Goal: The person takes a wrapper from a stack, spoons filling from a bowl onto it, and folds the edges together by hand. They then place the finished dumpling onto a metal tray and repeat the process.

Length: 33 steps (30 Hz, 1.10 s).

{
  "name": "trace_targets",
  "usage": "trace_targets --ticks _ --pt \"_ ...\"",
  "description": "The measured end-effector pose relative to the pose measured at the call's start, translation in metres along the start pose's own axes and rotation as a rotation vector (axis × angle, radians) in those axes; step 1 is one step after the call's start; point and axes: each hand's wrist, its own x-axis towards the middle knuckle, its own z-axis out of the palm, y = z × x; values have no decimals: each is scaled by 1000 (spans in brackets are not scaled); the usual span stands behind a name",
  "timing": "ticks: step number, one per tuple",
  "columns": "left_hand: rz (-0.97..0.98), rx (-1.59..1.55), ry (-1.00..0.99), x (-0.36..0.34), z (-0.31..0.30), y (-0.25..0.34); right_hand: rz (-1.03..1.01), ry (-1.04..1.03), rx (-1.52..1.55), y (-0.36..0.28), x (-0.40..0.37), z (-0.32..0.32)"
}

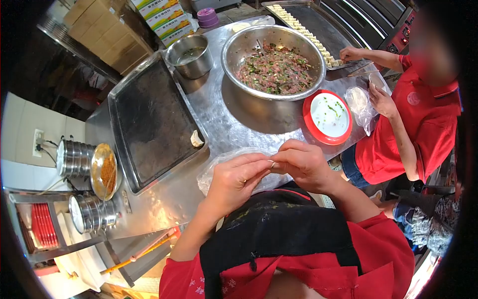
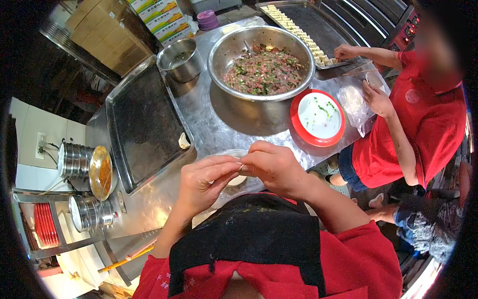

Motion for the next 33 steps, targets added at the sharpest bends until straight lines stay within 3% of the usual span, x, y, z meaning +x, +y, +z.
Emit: trace_targets --ticks 6,8,13,19,24,30,33 --pt "-40 54 39 -1 2 -2 -73 84 -70 -4 0 -2" --pt "-11 56 25 0 4 -1 19 14 -75 -8 1 -4" --pt "98 69 -4 1 6 -3 -15 -31 -110 -6 -1 -6" --pt "-32 91 32 -5 3 -5 -11 15 -92 -4 0 -3" --pt "126 75 7 -2 6 -9 6 -32 -134 -8 3 -2" --pt "8 95 -19 -3 2 -4 -20 -19 -173 -5 2 -2" --pt "44 91 22 -4 6 -7 -87 51 -201 -5 6 2"
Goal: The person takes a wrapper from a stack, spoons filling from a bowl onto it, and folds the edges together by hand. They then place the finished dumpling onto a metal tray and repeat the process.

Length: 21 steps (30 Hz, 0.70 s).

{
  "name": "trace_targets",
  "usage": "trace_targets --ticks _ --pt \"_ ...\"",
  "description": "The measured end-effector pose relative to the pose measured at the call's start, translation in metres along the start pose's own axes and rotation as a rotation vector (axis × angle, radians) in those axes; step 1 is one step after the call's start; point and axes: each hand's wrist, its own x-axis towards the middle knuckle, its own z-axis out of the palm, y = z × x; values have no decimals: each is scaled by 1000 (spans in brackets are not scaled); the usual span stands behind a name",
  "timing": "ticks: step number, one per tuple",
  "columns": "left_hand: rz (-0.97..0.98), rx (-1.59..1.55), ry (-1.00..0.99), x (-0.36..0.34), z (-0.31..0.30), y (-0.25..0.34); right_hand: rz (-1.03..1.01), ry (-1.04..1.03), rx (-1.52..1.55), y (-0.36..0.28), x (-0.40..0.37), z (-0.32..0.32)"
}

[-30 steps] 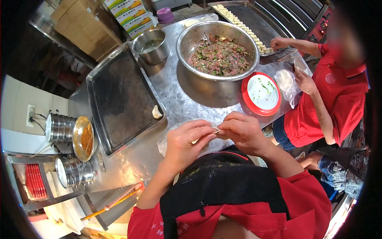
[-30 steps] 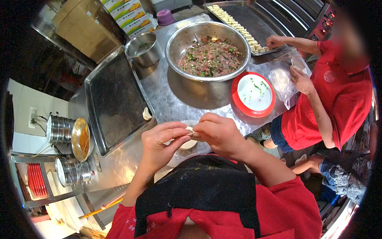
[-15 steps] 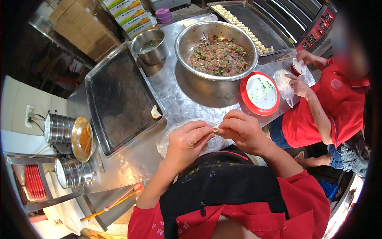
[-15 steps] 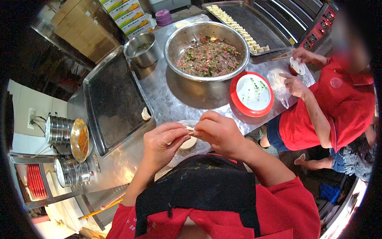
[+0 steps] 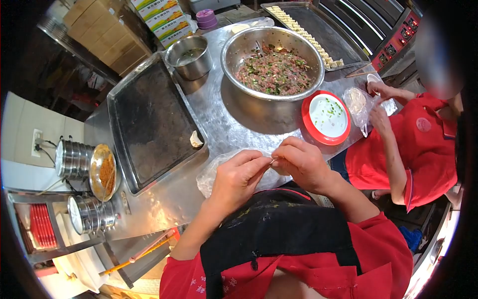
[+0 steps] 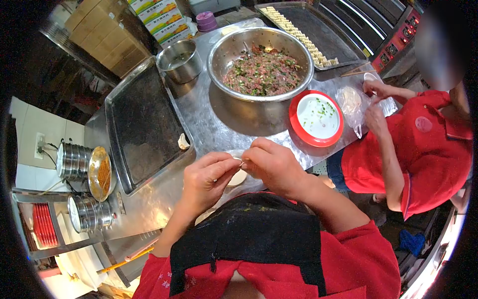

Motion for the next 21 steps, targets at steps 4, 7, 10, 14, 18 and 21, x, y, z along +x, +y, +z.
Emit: trace_targets --ticks 4,7,10,14,18,21 --pt "42 3 31 2 1 0 21 8 1 -3 5 1" --pt "-20 39 128 3 -1 6 20 0 10 -4 6 0" --pt "-61 -71 181 4 -3 9 22 17 35 -6 8 2" --pt "1 -101 142 5 -7 8 20 0 54 -13 13 3" --pt "-1 -67 176 2 -6 9 -6 -28 13 -11 12 3" --pt "-32 -123 187 0 -6 15 -8 37 33 -14 12 4"
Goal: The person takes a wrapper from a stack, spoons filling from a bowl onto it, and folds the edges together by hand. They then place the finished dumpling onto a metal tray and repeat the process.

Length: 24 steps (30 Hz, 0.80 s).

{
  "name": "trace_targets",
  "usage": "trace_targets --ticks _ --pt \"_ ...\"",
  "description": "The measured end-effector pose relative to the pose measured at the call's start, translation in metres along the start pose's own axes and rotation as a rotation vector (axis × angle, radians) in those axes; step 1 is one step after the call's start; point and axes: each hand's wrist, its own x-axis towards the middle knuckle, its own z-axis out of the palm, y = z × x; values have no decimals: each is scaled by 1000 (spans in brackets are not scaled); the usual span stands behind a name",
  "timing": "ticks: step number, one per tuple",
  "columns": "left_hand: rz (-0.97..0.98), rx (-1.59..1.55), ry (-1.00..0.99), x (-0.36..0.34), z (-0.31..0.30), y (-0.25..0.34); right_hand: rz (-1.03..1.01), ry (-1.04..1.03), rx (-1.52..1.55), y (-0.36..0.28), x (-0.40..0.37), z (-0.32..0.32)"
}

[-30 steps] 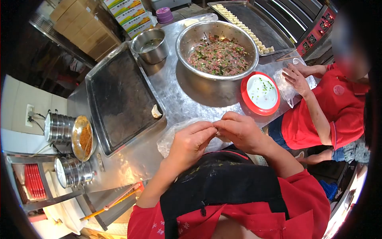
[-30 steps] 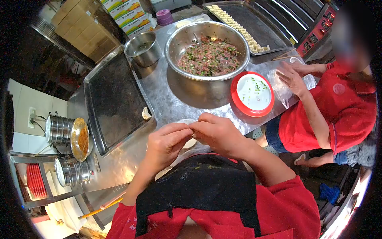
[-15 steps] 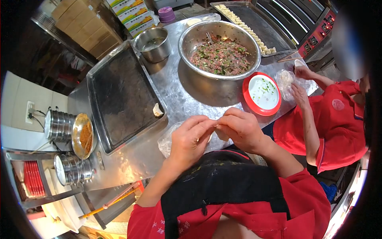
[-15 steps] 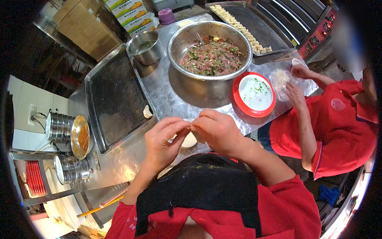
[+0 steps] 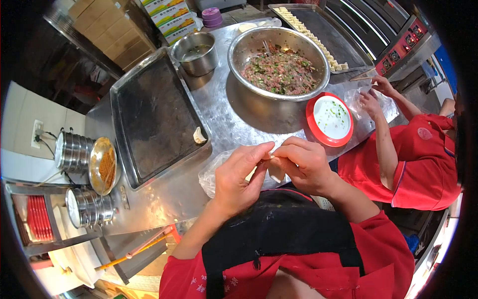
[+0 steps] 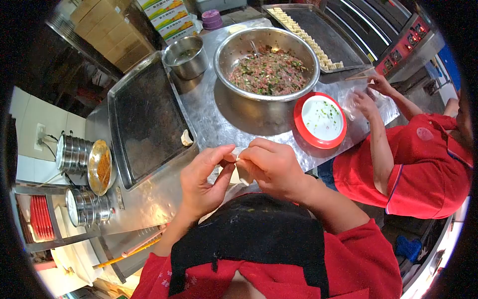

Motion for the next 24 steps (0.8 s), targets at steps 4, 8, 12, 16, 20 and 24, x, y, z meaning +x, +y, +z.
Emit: trace_targets --ticks 4,8,12,16,20,24 --pt "62 25 -38 -2 -3 -3 3 -18 -27 0 -1 4" --pt "-6 127 -102 -7 -7 -3 -50 -72 -124 0 -1 5" --pt "-538 -519 -250 -13 -8 -18 -104 -110 -45 -1 8 10" --pt "-712 -723 -219 -19 -16 -25 11 -117 -59 -9 20 6" --pt "-584 -580 1 -32 -15 -35 33 8 -75 -5 16 18" --pt "-438 -375 74 -38 -18 -38 -8 -63 -32 -11 17 39"
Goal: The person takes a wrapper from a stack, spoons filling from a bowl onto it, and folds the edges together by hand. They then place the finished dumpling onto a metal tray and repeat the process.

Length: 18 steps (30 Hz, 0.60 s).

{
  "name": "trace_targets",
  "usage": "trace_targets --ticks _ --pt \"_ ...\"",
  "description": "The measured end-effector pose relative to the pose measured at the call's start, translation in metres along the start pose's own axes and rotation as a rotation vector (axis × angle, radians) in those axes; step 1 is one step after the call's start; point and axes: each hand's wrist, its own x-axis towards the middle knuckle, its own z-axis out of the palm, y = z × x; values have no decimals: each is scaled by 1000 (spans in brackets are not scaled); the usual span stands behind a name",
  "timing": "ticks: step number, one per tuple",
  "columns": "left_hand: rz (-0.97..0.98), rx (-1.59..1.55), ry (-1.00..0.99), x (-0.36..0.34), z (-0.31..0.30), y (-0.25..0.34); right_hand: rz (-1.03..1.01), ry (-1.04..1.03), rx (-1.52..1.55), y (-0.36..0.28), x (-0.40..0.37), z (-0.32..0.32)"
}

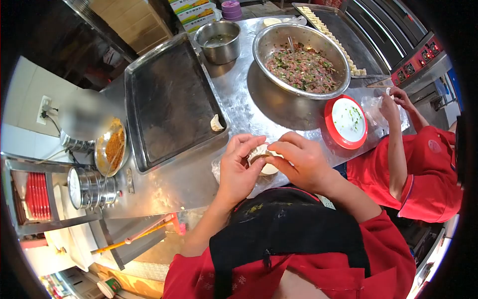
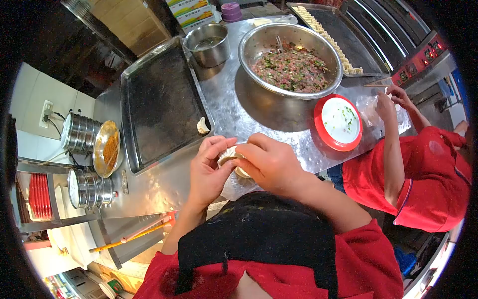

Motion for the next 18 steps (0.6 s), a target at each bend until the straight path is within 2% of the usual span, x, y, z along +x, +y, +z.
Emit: trace_targets --ticks 4,6,7,9,11,12,13,16,18 --pt "-62 -20 52 -8 -1 -6 -92 -27 -97 2 1 18" --pt "-20 41 37 -13 -1 -16 -150 -35 -141 6 1 27" --pt "23 102 15 -15 -2 -22 -187 -98 -175 9 -1 31" --pt "-59 86 7 -20 -8 -26 -227 -165 -201 16 -6 39" --pt "-244 182 -97 -19 -15 -22 -179 -272 -186 20 -10 48" --pt "-264 137 -102 -19 -21 -33 -178 -275 -182 17 -9 50" --pt "-270 137 -101 -19 -26 -43 -90 -281 -194 13 -7 51" --pt "-445 24 97 -7 -53 -65 75 -238 -189 7 2 47" --pt "-394 27 302 16 -79 -73 211 -170 -156 9 -2 42"
